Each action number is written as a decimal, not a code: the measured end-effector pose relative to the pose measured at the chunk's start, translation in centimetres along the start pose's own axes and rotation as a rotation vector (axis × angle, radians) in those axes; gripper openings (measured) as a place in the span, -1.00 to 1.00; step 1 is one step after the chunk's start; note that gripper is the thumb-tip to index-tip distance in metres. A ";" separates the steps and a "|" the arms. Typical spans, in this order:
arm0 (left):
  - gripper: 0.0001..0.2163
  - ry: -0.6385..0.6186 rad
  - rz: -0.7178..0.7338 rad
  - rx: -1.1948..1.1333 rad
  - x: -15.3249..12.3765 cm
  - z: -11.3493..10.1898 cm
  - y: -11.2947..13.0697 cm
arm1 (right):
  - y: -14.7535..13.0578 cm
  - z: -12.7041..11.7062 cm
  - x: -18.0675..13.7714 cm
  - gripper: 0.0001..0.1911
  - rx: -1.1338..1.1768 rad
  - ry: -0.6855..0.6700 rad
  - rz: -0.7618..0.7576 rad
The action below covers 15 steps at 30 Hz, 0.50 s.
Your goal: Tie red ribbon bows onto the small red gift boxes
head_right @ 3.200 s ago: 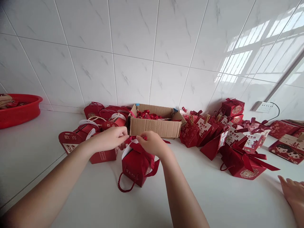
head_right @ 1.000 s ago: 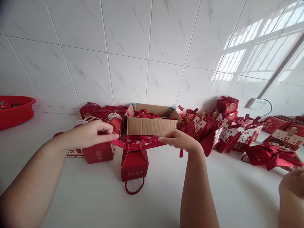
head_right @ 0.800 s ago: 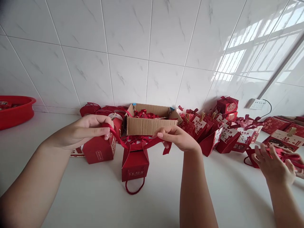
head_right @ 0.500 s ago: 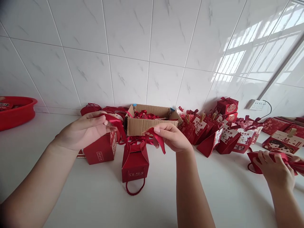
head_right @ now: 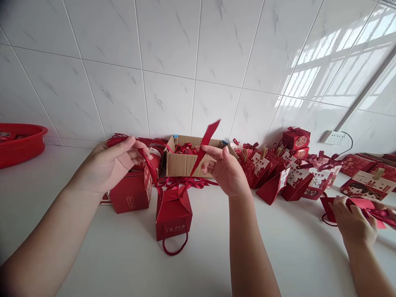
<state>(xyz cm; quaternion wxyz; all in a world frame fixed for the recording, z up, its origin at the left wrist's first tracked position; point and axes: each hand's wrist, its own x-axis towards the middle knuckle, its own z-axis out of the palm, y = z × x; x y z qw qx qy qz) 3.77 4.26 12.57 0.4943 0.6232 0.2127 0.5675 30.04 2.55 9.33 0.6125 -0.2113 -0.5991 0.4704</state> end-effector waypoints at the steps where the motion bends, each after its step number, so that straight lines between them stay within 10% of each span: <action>1: -0.84 0.008 0.011 0.006 0.0 0.0 -0.1 | -0.1 0.1 0.0 -0.61 0.001 0.023 -0.029; 15: -0.77 -0.059 -0.027 -0.020 -0.7 0.8 0.2 | -1.1 0.8 -0.6 -0.82 -0.112 0.164 -0.175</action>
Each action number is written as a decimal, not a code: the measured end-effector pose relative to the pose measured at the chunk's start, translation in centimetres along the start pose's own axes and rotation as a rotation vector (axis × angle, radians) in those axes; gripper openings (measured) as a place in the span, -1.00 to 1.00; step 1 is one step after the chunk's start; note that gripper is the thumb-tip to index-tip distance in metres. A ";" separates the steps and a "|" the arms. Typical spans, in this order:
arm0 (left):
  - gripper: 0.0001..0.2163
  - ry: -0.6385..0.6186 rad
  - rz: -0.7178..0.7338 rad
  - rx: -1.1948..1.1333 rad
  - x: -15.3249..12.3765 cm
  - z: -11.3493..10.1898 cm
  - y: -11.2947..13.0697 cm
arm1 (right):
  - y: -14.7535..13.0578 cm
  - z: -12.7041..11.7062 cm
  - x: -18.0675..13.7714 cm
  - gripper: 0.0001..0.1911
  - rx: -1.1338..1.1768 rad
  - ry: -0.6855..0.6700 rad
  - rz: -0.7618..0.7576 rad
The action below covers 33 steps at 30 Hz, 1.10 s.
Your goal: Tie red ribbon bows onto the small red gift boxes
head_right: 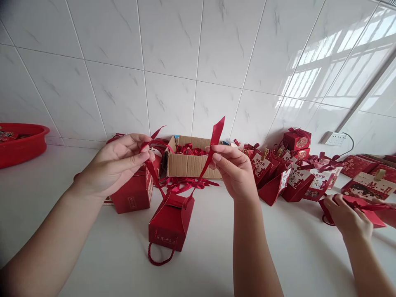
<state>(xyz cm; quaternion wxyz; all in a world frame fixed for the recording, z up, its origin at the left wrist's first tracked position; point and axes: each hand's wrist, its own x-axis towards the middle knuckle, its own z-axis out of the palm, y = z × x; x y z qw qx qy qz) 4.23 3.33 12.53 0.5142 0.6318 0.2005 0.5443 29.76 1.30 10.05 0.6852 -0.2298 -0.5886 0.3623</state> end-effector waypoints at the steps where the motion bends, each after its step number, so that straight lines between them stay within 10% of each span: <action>1: -0.79 -0.004 -0.003 0.006 0.0 0.0 0.0 | 0.0 0.0 0.0 -0.83 -0.008 0.008 -0.005; 33: -0.95 0.064 0.062 -0.131 -0.6 0.8 0.6 | -1.7 2.0 -0.9 -0.85 -0.254 0.112 -0.131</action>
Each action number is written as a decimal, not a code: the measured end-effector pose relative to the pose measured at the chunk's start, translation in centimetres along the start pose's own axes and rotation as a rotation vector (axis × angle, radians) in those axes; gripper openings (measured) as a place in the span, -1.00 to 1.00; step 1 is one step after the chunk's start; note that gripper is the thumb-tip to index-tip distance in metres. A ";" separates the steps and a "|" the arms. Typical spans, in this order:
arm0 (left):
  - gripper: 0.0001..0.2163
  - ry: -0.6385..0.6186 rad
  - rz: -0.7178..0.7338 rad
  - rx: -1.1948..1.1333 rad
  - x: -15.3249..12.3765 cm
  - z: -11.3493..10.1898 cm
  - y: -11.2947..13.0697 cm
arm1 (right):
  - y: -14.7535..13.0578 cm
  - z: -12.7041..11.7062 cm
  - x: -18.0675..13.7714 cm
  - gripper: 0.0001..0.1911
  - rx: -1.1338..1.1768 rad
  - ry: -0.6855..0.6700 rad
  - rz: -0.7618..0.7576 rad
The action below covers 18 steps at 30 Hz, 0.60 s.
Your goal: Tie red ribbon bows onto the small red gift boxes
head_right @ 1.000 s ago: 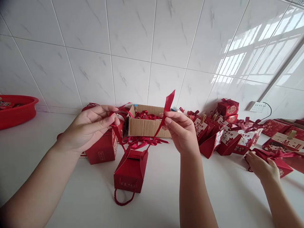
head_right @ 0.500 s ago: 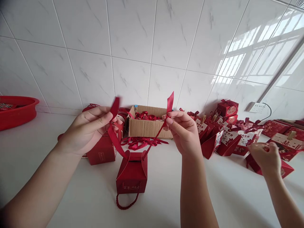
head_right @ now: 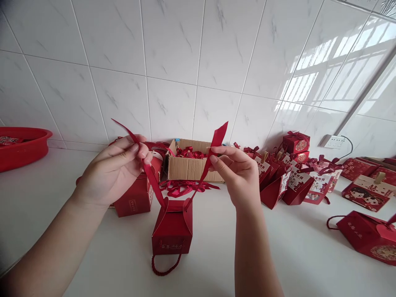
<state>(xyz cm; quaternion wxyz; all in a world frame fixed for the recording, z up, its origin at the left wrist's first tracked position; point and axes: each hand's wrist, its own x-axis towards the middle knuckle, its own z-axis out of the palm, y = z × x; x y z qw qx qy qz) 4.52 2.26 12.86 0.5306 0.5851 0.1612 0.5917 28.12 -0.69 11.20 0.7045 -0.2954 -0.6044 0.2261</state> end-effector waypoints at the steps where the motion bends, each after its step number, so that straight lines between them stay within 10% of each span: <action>1: -0.94 -0.002 -0.014 -0.031 0.0 0.1 0.0 | 0.0 0.0 0.0 -0.84 0.002 -0.001 -0.002; 18: -0.82 0.028 -0.005 0.022 0.1 0.6 -0.1 | 0.0 0.1 -0.1 -0.79 -0.041 -0.018 -0.039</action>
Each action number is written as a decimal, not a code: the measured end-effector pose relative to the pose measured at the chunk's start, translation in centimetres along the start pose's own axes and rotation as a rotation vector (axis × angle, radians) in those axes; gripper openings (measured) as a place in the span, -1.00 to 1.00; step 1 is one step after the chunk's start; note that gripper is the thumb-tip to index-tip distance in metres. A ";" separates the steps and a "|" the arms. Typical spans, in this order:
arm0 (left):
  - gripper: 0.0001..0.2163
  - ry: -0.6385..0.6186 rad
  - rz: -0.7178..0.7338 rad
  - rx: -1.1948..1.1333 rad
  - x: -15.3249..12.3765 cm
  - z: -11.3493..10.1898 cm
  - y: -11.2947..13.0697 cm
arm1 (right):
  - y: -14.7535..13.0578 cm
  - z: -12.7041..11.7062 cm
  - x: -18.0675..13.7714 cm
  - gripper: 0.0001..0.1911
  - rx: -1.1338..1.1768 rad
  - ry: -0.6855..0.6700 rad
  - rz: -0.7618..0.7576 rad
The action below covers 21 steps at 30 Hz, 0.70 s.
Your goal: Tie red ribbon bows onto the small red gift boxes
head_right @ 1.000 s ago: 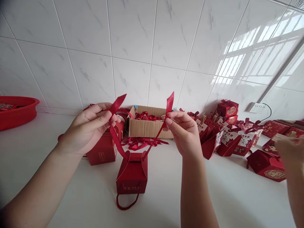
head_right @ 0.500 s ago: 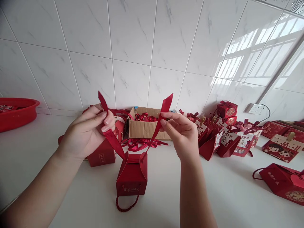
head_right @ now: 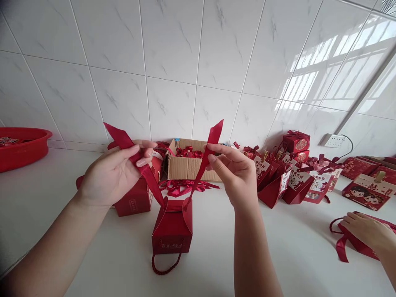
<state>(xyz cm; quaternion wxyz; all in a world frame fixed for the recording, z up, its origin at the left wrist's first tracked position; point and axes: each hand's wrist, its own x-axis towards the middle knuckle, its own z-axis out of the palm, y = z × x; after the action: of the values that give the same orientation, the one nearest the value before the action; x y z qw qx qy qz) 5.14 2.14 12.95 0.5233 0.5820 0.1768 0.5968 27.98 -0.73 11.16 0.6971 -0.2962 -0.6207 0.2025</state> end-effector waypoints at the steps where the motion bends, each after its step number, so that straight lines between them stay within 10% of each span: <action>1: -0.79 -0.018 0.002 0.005 0.0 -0.1 0.0 | 0.0 0.1 0.0 -0.80 -0.002 0.010 -0.006; 11: -0.71 -0.209 -0.029 0.378 0.0 -1.0 2.1 | -0.2 1.1 -0.1 -0.85 0.009 0.096 -0.117; 21: -0.75 0.239 0.181 0.348 0.6 1.2 0.4 | 0.0 0.8 0.1 -0.77 0.045 0.154 -0.150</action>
<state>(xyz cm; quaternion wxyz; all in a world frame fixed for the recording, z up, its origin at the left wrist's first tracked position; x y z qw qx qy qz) 6.18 1.96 13.92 0.3346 0.6020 0.2848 0.6668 27.22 -0.53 11.21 0.7623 -0.2480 -0.5811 0.1404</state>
